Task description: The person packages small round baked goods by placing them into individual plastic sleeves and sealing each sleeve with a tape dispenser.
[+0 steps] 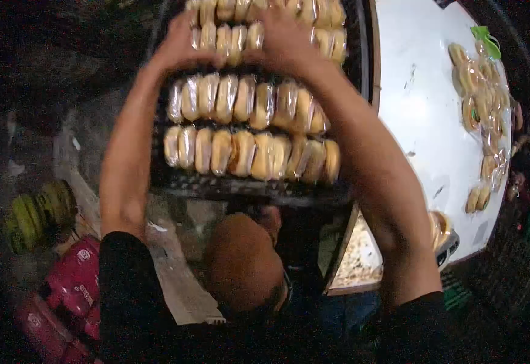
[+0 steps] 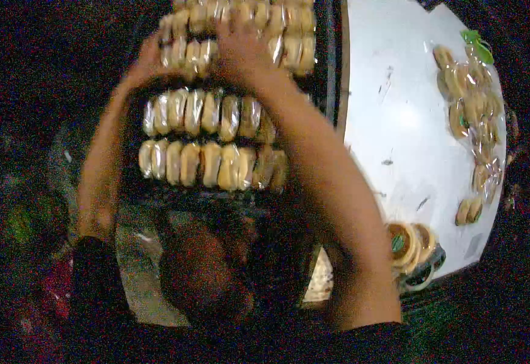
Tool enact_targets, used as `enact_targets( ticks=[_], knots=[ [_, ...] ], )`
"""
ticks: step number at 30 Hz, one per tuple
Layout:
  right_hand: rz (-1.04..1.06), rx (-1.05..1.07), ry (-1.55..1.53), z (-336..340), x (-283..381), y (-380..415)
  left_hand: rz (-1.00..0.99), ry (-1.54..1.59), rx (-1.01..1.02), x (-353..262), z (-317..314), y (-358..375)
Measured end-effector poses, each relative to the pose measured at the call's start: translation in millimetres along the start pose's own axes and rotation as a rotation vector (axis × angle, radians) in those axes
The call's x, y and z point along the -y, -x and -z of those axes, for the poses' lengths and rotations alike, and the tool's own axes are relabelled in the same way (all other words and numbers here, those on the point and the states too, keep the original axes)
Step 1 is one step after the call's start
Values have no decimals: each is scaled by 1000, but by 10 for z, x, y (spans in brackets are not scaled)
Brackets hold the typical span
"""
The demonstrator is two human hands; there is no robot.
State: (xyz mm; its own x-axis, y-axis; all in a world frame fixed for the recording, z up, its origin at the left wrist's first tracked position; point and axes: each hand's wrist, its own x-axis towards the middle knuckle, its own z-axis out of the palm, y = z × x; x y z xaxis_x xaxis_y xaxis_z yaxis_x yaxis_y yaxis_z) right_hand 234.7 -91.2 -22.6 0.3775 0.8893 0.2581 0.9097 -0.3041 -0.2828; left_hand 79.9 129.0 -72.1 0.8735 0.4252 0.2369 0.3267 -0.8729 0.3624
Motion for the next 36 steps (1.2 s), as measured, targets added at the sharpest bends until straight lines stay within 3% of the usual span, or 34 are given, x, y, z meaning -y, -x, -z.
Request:
enact_targets(
  ticks=[1,2,3,6,8,9,10,12,14,15,17,18,19,20,21,22,23,24,25,26,28,30,32,35,36],
  knots=[
    [111,-53,-93,312,-191,179,-130,14,19,164,-44,-57],
    [143,-151,-106,645,-366,497,61,-81,-68,191,-43,10],
    [173,-248,-207,969,-520,792,82,-81,-82,155,59,-6],
    [-229,-349,239,1959,-1391,2358,120,-23,-80,-83,283,-153],
    [-659,-441,248,2699,-1847,3832,122,174,-43,-361,298,-358],
    [-807,-412,582,3100,-2191,5052,121,340,-3,-573,196,-457],
    [-1063,-458,717,3401,-2131,5800,110,503,37,-837,177,-576],
    [-1578,-646,732,3744,-1606,6843,24,434,147,-1510,284,-703],
    [-1885,-1021,385,3790,-970,7691,-77,362,277,-2260,322,-745],
    [-1945,-1238,159,3717,-652,7950,-207,305,201,-2397,89,-865],
    [-1920,-1633,-237,3548,-166,8252,-176,314,275,-3017,40,-777],
    [-1871,-1806,-397,3458,37,8362,-329,435,408,-3119,-122,-891],
    [-1802,-1955,-526,3375,168,8457,-126,363,491,-3447,-82,-738],
    [-1715,-2079,-648,3329,240,8506,-225,220,259,-3774,48,-434],
    [-1629,-2189,-746,3316,282,8568,-230,185,268,-3955,55,-263],
    [-1546,-2273,-826,3299,304,8629,-386,133,193,-3809,-129,-216],
    [-1464,-2340,-895,3316,322,8679,-280,148,273,-3887,-23,-32],
    [-1404,-2371,-955,3342,287,8734,-502,35,238,-3464,-256,-94],
    [-1335,-2408,-993,3340,227,8776,-377,-171,199,-3575,-100,151],
    [-1455,-2329,-1037,3494,246,8751,-263,-37,235,-2895,-375,-61],
    [-1479,-2336,-1034,3506,164,8789,-237,228,264,-3083,-69,154],
    [-1535,-2367,-936,3478,173,8788,-132,90,320,-2938,-10,107],
    [-1636,-2375,-777,3464,230,8731,-69,165,257,-3014,85,269],
    [-1756,-2376,-529,3458,581,8609,-179,103,247,-2541,103,114],
    [-1738,-2383,-484,3452,714,8537,-94,82,217,-2684,198,168]
  ],
)
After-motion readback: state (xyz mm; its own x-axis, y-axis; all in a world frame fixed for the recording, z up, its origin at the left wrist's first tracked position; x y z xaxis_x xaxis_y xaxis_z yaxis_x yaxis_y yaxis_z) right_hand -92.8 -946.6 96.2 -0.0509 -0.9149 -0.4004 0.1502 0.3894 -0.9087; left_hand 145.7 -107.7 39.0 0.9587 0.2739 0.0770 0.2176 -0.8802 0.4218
